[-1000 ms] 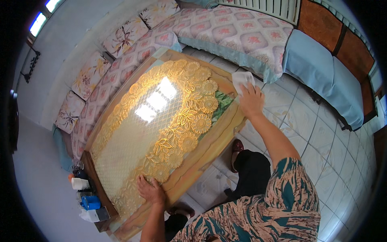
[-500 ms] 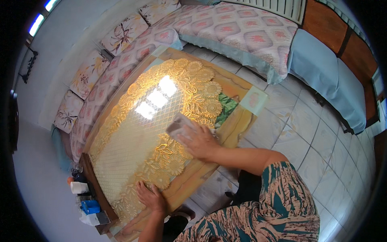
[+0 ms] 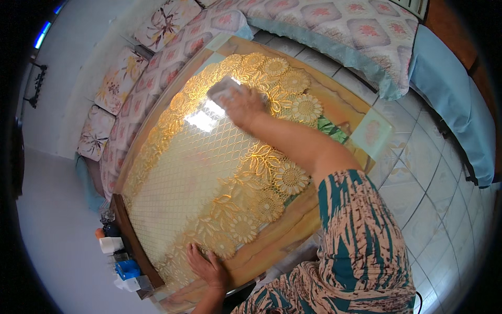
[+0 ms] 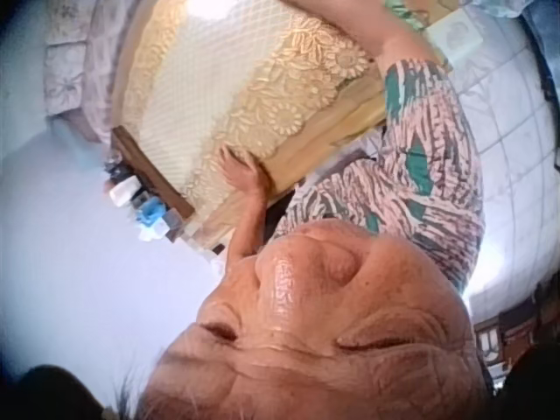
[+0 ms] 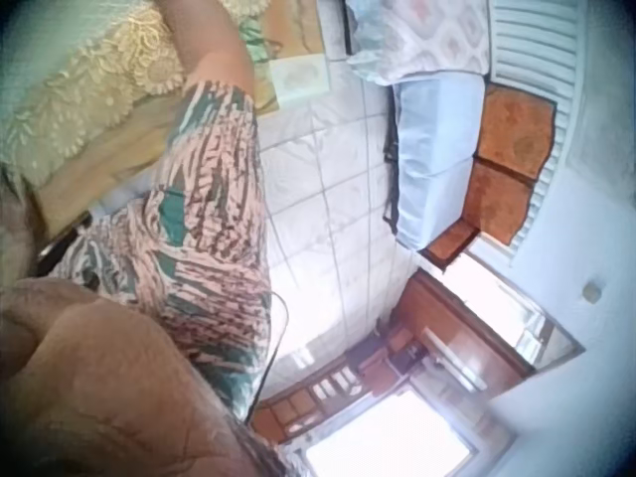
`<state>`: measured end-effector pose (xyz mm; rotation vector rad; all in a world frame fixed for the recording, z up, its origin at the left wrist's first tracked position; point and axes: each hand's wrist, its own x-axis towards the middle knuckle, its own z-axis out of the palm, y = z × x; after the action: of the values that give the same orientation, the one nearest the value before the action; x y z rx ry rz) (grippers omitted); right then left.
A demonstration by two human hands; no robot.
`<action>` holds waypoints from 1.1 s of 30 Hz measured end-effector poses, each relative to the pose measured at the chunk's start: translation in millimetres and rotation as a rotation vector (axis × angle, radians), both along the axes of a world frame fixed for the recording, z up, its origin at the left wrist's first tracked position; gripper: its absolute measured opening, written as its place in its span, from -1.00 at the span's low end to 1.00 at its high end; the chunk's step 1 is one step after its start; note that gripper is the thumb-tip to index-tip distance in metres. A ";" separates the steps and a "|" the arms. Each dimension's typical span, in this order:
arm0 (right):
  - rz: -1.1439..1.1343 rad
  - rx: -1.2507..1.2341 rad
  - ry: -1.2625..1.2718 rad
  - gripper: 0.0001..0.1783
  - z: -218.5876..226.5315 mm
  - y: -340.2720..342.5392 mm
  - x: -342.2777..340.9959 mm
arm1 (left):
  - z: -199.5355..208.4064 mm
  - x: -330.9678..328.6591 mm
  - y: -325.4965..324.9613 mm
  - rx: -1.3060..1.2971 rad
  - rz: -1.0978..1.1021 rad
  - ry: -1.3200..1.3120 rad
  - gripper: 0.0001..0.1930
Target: The person wipes the surface of a glass-topped table using a cloth.
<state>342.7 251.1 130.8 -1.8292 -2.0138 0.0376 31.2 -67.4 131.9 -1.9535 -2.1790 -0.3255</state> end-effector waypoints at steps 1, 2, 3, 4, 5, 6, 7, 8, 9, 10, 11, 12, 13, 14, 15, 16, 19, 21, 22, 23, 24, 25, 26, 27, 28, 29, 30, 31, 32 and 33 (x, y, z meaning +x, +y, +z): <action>-0.044 -0.043 -0.045 -0.49 2.5 6.4 15.9 | 0.2 0.9 0.3 -0.004 0.001 0.005 -0.43; -0.094 -0.015 -0.035 -0.49 2.3 9.3 33.2 | 0.8 2.4 0.1 -0.008 0.005 0.006 -0.43; -0.152 0.015 -0.027 -0.49 -0.6 9.0 52.5 | 1.7 4.6 1.3 -0.009 0.001 0.005 -0.43; -0.202 0.040 -0.024 -0.48 -7.0 7.5 68.0 | 1.9 5.7 1.2 -0.014 -0.001 0.000 -0.43; -0.255 0.063 -0.021 -0.48 -13.7 3.6 83.5 | 1.8 6.4 1.1 -0.015 0.009 -0.011 -0.43; -0.312 0.089 -0.020 -0.47 -18.8 -3.9 100.0 | 1.9 8.6 2.4 -0.015 0.015 -0.025 -0.43; -0.334 0.098 -0.015 -0.47 -19.8 -13.4 110.5 | 2.7 8.6 0.9 -0.005 0.027 -0.041 -0.43; -0.357 0.106 -0.010 -0.47 -21.5 -25.2 120.4 | 3.1 7.9 -1.4 -0.004 0.035 -0.026 -0.43; -0.388 0.116 -0.008 -0.47 -21.3 -38.5 133.8 | 3.6 8.9 -1.6 -0.002 0.035 -0.014 -0.43; -0.417 0.129 -0.018 -0.47 -24.1 -52.9 144.5 | 2.8 9.3 -2.1 -0.002 0.037 -0.003 -0.44; -0.447 0.141 -0.028 -0.47 -29.0 -69.5 153.5 | 1.9 9.8 -2.2 0.010 0.042 -0.004 -0.44; -0.481 0.156 -0.041 -0.47 -31.3 -87.0 160.3 | -0.1 10.3 -1.4 0.022 0.044 -0.007 -0.44; -0.502 0.158 -0.056 -0.46 -33.0 -104.2 162.5 | -2.4 9.3 -1.8 0.033 0.049 -0.008 -0.45; -0.525 0.159 -0.071 -0.46 -34.6 -123.1 163.7 | -5.6 7.3 -2.1 0.042 0.042 -0.002 -0.45; -0.549 0.164 -0.087 -0.45 -34.9 -141.6 162.7 | -9.4 4.2 -1.8 0.056 0.035 0.004 -0.45; -0.567 0.168 -0.086 -0.45 -36.6 -158.2 158.7 | -12.0 1.8 -0.3 0.073 0.027 0.012 -0.45; -0.553 0.176 -0.077 -0.45 -39.3 -210.3 122.4 | -20.0 -5.4 -0.3 0.107 0.037 0.005 -0.42; -0.451 0.194 -0.064 -0.47 -45.1 -243.4 79.5 | -21.2 -5.6 0.0 0.103 0.056 -0.002 -0.42; -0.398 0.215 -0.056 -0.49 -50.6 -258.6 60.4 | -20.4 -3.5 1.2 0.100 0.056 -0.002 -0.42; -0.273 0.299 -0.041 -0.50 -48.6 -274.7 41.1 | -21.2 -3.0 1.6 0.102 0.050 -0.006 -0.42; -0.144 0.382 -0.021 -0.50 -45.8 -288.4 22.2 | -21.9 -3.8 2.7 0.105 0.046 -0.004 -0.42; -0.066 0.368 -0.028 -0.48 -41.8 -302.2 4.0 | -21.8 -4.3 4.2 0.109 0.042 -0.001 -0.42; 0.017 0.352 -0.031 -0.46 -37.8 -309.5 -9.0 | -21.1 -6.2 3.5 0.111 0.051 0.000 -0.42; 0.055 0.351 0.008 -0.47 -34.4 -308.6 -11.8 | -22.3 -6.6 3.5 0.109 0.058 -0.003 -0.42; 0.095 0.349 0.047 -0.47 -31.4 -306.7 -13.8 | -23.0 -7.4 3.6 0.108 0.066 -0.006 -0.42; 0.137 0.347 0.086 -0.48 -29.4 -304.7 -13.5 | -23.0 -8.8 3.7 0.115 0.064 -0.008 -0.42; 0.119 0.338 0.057 -0.50 -31.1 -296.4 -7.9 | -24.7 -10.2 4.5 0.122 0.061 -0.011 -0.42; 0.099 0.327 0.027 -0.52 -33.9 -280.6 4.4 | -26.1 -9.7 5.4 0.126 0.056 -0.014 -0.42; 0.080 0.316 0.001 -0.54 -37.5 -262.4 16.7 | -28.0 -9.8 6.9 0.123 0.047 -0.010 -0.42; 0.012 0.292 -0.035 -0.50 -46.8 -243.8 34.0 | -29.7 -10.1 10.1 0.122 0.037 -0.006 -0.42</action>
<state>376.6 7.2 84.0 -1.6430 -1.9363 -0.2723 21.1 -57.3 102.1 -1.8474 -2.1417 -0.4479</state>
